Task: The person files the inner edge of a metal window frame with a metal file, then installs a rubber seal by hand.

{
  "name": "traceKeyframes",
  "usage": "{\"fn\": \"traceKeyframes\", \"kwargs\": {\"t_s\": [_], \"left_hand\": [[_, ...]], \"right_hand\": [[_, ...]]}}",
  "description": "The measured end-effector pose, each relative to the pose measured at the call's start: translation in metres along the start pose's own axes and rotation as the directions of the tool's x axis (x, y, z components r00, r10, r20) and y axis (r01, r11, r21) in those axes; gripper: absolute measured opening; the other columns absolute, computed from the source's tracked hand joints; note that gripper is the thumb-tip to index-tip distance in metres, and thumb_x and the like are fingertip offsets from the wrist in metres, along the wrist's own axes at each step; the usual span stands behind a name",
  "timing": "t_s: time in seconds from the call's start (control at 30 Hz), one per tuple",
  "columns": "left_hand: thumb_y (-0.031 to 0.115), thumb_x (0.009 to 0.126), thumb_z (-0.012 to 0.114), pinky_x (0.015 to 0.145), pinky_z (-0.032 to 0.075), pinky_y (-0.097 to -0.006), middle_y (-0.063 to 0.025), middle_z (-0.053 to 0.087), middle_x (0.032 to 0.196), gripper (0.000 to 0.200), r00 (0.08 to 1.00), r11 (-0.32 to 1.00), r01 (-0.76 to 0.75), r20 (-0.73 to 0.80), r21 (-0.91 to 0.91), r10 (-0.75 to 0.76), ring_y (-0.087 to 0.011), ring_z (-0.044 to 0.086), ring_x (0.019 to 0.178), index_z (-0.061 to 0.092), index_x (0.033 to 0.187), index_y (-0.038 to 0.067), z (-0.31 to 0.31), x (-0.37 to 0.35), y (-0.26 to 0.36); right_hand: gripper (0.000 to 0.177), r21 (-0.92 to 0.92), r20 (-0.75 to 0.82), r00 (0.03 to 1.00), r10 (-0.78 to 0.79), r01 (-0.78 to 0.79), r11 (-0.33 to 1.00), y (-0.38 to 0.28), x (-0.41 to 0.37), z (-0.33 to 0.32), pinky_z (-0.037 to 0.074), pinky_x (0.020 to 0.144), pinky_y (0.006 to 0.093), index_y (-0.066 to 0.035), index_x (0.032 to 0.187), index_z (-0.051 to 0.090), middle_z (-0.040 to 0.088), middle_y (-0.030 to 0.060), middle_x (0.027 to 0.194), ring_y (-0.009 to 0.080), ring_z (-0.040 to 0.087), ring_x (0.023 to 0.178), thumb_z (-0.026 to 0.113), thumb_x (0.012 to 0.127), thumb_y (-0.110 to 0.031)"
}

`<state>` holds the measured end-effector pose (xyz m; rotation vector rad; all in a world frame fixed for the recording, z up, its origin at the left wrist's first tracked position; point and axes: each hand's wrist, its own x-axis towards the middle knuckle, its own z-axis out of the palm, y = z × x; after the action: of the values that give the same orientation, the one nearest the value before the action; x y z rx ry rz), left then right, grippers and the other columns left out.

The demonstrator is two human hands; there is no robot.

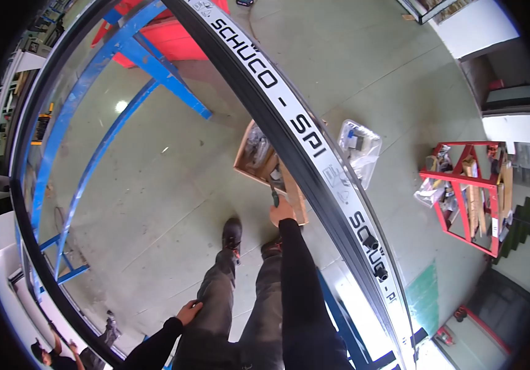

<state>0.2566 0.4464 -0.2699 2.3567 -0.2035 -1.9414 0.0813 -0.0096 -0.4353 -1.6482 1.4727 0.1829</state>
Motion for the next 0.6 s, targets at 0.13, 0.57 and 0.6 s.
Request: {"fn": "traceKeyframes", "kwargs": {"t_s": [0.13, 0.57, 0.6], "left_hand": [[0.059, 0.090, 0.059, 0.102, 0.046, -0.0398, -0.0226, 0.065, 0.126, 0.078, 1.000, 0.997, 0.004, 0.005, -0.082, -0.003, -0.0355, 0.061, 0.119, 0.051, 0.138, -0.001, 0.001, -0.007, -0.003], [0.012, 0.093, 0.069, 0.089, 0.053, -0.0336, -0.0142, 0.068, 0.112, 0.040, 0.526, 0.462, -0.823, -0.136, -0.331, 0.840, -0.0186, 0.066, 0.100, 0.055, 0.128, -0.002, -0.030, -0.100, 0.329], [0.010, 0.093, 0.069, 0.089, 0.053, -0.0346, -0.0139, 0.067, 0.113, 0.040, 0.430, 0.384, -0.876, -0.111, -0.292, 0.896, -0.0194, 0.066, 0.099, 0.055, 0.128, -0.001, -0.038, -0.133, 0.373]], "right_hand": [[0.078, -0.001, -0.210, 0.971, -0.117, 0.120, 0.993, 0.024, -0.048, 0.027, 0.048, 0.095, 0.0522, -0.006, 0.143, 0.038, 0.064, 0.0281, 0.113, 0.0459, 0.060, 0.109, 0.074, 0.078, -0.031], [0.075, 0.383, 0.424, 0.665, 0.614, -0.747, 0.544, 0.098, -0.453, 0.066, 0.040, 0.108, 0.0417, -0.002, 0.142, 0.047, 0.058, 0.0212, 0.131, 0.0282, 0.053, 0.126, 0.064, 0.089, -0.052], [0.077, 0.257, 0.333, 0.688, 0.645, -0.724, 0.640, 0.074, -0.452, 0.062, 0.040, 0.109, 0.0425, -0.001, 0.142, 0.046, 0.057, 0.0232, 0.131, 0.0303, 0.053, 0.126, 0.065, 0.088, -0.052]]}}
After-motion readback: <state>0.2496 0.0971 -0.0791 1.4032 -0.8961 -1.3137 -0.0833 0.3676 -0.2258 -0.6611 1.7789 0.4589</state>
